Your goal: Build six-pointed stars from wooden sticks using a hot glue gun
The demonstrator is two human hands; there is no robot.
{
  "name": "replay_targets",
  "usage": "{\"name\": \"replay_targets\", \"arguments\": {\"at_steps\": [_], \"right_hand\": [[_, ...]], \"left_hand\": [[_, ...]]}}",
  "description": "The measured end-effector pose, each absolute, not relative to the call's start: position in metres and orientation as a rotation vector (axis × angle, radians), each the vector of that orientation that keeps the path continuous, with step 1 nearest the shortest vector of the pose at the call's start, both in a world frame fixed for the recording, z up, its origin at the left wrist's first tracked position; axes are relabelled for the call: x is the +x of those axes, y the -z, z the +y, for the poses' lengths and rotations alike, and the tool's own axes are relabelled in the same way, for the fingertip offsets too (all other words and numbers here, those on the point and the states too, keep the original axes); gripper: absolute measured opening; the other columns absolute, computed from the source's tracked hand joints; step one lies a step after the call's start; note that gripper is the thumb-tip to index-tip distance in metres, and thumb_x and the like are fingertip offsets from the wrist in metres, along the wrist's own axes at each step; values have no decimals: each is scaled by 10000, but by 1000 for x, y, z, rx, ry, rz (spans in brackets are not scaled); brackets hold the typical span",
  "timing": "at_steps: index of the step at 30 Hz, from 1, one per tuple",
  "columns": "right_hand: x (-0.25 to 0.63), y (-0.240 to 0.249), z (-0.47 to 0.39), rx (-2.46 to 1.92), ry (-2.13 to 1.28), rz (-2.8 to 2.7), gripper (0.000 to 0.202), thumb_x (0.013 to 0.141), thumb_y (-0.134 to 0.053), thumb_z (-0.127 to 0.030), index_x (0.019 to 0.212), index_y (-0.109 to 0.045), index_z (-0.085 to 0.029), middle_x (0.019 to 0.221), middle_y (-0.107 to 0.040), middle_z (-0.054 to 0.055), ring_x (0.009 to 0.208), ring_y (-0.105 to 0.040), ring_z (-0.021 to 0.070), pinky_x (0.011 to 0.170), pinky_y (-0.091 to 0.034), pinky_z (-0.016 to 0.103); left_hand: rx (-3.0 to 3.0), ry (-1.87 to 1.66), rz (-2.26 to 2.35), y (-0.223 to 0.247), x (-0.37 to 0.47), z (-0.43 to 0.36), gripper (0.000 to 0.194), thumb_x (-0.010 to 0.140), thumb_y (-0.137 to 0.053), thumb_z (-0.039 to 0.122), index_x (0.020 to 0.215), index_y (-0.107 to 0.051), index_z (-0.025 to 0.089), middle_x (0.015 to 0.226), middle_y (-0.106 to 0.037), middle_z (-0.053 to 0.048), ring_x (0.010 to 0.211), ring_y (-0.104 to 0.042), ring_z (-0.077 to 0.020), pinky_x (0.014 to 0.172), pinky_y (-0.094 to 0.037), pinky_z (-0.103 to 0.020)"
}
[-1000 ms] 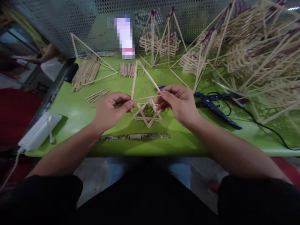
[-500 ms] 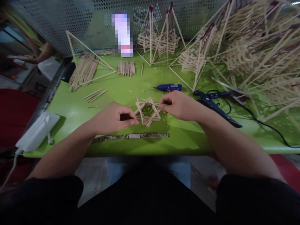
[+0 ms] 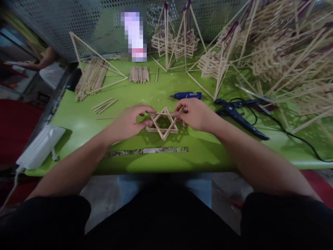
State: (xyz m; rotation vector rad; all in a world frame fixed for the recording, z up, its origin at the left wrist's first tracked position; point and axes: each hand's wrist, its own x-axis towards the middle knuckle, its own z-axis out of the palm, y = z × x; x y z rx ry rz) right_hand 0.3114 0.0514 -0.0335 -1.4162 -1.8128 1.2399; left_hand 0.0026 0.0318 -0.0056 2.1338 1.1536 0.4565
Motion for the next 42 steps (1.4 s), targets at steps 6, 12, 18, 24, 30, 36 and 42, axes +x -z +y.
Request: {"name": "replay_targets", "arguments": {"at_steps": [6, 12, 18, 24, 30, 36, 42], "right_hand": [[313, 33, 51, -1380, -1080, -1883, 200, 1011, -896, -375, 891, -779, -265, 675, -800, -13, 447, -607, 142, 464, -413, 323], [318, 18, 46, -1444, -733, -1939, 194, 1031, -834, -260, 845, -775, -255, 711, -800, 21, 561, -604, 169, 581, -413, 364], [330, -4, 42, -1506, -575, -1892, 380, 1093, -795, -398, 745, -717, -268, 655, -710, 23, 542, -497, 165, 582, -337, 394], [348, -1, 60, -1672, -314, -1927, 773, 1046, -788, -776, 552, -479, -267, 491, -310, 5, 612, -319, 166, 639, -209, 416], [343, 13, 78, -2031, -384, -2094, 561, 884, -1011, -546, 696, -575, -246, 626, -528, 8, 634, -370, 149, 691, -259, 405], [345, 6, 74, -1979, -445, -1994, 486, 863, -999, -410, 795, -538, -275, 728, -601, 2, 703, -499, 190, 704, -354, 400], [348, -12, 69, -1883, -343, -1528, 525, 734, -1106, -334, 740, -590, -242, 662, -534, -50, 634, -441, 117, 649, -338, 375]], "left_hand": [[2082, -480, 1165, 10, 1, 36, 374, 1080, -793, 315, 1445, -803, 230, 1484, -802, -151, 1332, -764, -357, 1213, -584, -605], [2009, -349, 1035, 10, -9, 41, 991, 879, -1025, 564, 1727, -593, 290, 1741, -636, -191, 1542, -653, -455, 1313, -523, -673], [2013, -322, 1024, 13, -10, 44, 1066, 881, -1014, 482, 1787, -485, 296, 1758, -617, -183, 1558, -638, -435, 1344, -484, -678], [2034, -353, 1038, 11, -6, 41, 902, 895, -978, 444, 1692, -592, 276, 1661, -687, -183, 1462, -704, -409, 1285, -551, -631], [2019, -238, 1110, -4, 2, 32, 786, 880, -928, 439, 1587, -677, 205, 1573, -714, -205, 1348, -731, -410, 1190, -622, -636], [2035, -126, 1137, -11, 3, 28, 1017, 876, -912, 417, 1775, -495, 185, 1739, -603, -221, 1521, -653, -427, 1295, -554, -600], [2017, -117, 1094, -7, -1, 29, 1110, 904, -914, 487, 1840, -394, 196, 1742, -602, -225, 1514, -669, -422, 1280, -565, -586]]}}
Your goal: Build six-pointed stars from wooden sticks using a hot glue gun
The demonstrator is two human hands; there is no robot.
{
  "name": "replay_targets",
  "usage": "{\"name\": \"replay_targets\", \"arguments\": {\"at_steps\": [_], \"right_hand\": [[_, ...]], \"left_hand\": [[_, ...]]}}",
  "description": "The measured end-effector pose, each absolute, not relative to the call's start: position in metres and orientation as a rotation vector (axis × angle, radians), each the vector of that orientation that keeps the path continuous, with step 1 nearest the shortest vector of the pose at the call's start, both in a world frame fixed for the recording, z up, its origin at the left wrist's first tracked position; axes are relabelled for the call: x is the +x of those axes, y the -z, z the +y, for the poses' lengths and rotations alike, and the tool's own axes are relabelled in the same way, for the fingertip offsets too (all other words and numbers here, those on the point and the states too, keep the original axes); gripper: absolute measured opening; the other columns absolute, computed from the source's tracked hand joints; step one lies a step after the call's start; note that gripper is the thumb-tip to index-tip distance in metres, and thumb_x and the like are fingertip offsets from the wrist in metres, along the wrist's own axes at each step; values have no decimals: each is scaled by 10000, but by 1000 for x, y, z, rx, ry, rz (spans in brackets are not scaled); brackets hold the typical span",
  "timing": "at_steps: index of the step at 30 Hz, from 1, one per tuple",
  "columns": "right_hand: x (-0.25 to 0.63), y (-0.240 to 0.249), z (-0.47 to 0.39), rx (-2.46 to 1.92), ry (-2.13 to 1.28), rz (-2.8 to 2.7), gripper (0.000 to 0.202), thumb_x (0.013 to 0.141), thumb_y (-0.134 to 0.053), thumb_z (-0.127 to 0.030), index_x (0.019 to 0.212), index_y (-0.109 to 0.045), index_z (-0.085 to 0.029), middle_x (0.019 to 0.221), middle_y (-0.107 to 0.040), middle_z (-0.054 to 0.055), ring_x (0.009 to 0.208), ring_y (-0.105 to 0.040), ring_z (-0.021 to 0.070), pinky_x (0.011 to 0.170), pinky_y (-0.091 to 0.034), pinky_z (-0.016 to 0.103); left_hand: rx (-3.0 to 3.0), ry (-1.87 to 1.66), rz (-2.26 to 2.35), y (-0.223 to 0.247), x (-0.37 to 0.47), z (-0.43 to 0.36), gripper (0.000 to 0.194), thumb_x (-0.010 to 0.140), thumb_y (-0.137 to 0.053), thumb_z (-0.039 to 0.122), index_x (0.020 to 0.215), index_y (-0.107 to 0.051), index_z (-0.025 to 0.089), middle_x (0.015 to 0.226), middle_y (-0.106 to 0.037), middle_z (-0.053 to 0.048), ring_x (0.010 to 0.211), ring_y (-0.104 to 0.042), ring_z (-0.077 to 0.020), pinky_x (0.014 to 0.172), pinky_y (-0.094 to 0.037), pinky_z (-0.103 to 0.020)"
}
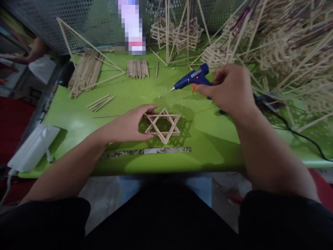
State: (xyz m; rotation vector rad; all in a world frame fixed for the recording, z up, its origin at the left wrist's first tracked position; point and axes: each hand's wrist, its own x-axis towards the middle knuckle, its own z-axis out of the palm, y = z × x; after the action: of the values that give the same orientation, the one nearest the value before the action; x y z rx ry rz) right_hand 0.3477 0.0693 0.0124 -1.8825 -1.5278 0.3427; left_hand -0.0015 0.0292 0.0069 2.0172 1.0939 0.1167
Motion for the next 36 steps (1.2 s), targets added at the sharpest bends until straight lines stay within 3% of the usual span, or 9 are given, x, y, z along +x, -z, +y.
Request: {"name": "replay_targets", "arguments": {"at_steps": [3, 6, 10, 15, 22, 26, 31, 34, 36], "right_hand": [[349, -14, 76, -1710, -661, -1207, 359, 828, -1028, -230, 778, -674, -204, 649, -589, -32, 597, -526, 116, 599, -384, 343], [349, -12, 80, -1538, -1090, -974, 281, 879, -990, -223, 796, -729, -163, 693, -643, 18, 619, -569, 117, 547, -391, 301], [340, -8, 75, -1299, -1106, -909, 314, 810, -1040, -285, 798, -740, -197, 709, -643, 17, 633, -544, 112, 505, -372, 274], [326, -10, 63, -1248, -1160, -963, 289, 889, -987, -494, 882, -762, -313, 823, -697, 28, 760, -626, 193, 550, -507, 325], [330, -22, 57, -1182, -1931, -755, 232, 1027, -668, -386, 879, -678, -208, 573, -399, -106, 437, -138, 50, 426, -204, 217], [338, -27, 57, -1047, -2114, -811, 237, 1057, -520, -328, 890, -640, -212, 533, -340, -125, 408, -41, 54, 400, -193, 180], [339, -31, 56, -1030, -2178, -884, 448, 1148, -254, -283, 874, -604, -228, 536, -260, -114, 375, -24, 68, 372, -191, 182], [332, -30, 53, -1155, -2049, -1020, 415, 1157, -399, -414, 846, -613, -242, 514, -304, -94, 360, -115, 75, 365, -204, 222], [327, -25, 50, -1285, -1697, -1136, 381, 1094, -635, -530, 842, -657, -245, 527, -439, -51, 378, -299, 96, 384, -285, 257]], "left_hand": [[2002, -92, 1109, -9, -7, 32, 1235, 866, -980, 579, 1865, -351, 217, 1803, -555, -226, 1582, -621, -447, 1325, -520, -612], [1991, -99, 1116, -13, -12, 36, 1297, 780, -1041, 706, 1828, -437, 236, 1810, -560, -217, 1593, -609, -463, 1335, -501, -640], [1965, -138, 1172, -17, -15, 41, 986, 888, -986, 654, 1694, -613, 226, 1704, -670, -186, 1449, -706, -411, 1232, -578, -605], [1894, -277, 1237, -15, -12, 45, 634, 1010, -872, 597, 1493, -745, 205, 1506, -783, -154, 1239, -768, -327, 1030, -643, -504], [1786, -371, 1299, -12, -9, 44, 403, 1035, -827, 545, 1225, -818, 190, 1140, -835, -112, 960, -740, -248, 850, -610, -423], [1745, -363, 1308, -13, -6, 42, 365, 1052, -804, 538, 1177, -827, 195, 1046, -813, -98, 876, -705, -225, 786, -572, -397], [1666, -353, 1314, -11, -4, 40, 352, 1071, -788, 541, 1107, -843, 195, 896, -758, -67, 717, -610, -176, 652, -471, -341], [1609, -357, 1308, -8, -4, 40, 368, 1062, -797, 560, 1091, -843, 196, 882, -755, -60, 668, -566, -161, 613, -425, -330], [1590, -355, 1286, -6, -6, 42, 373, 1049, -815, 567, 1085, -844, 197, 902, -768, -65, 692, -589, -168, 636, -448, -336]]}}
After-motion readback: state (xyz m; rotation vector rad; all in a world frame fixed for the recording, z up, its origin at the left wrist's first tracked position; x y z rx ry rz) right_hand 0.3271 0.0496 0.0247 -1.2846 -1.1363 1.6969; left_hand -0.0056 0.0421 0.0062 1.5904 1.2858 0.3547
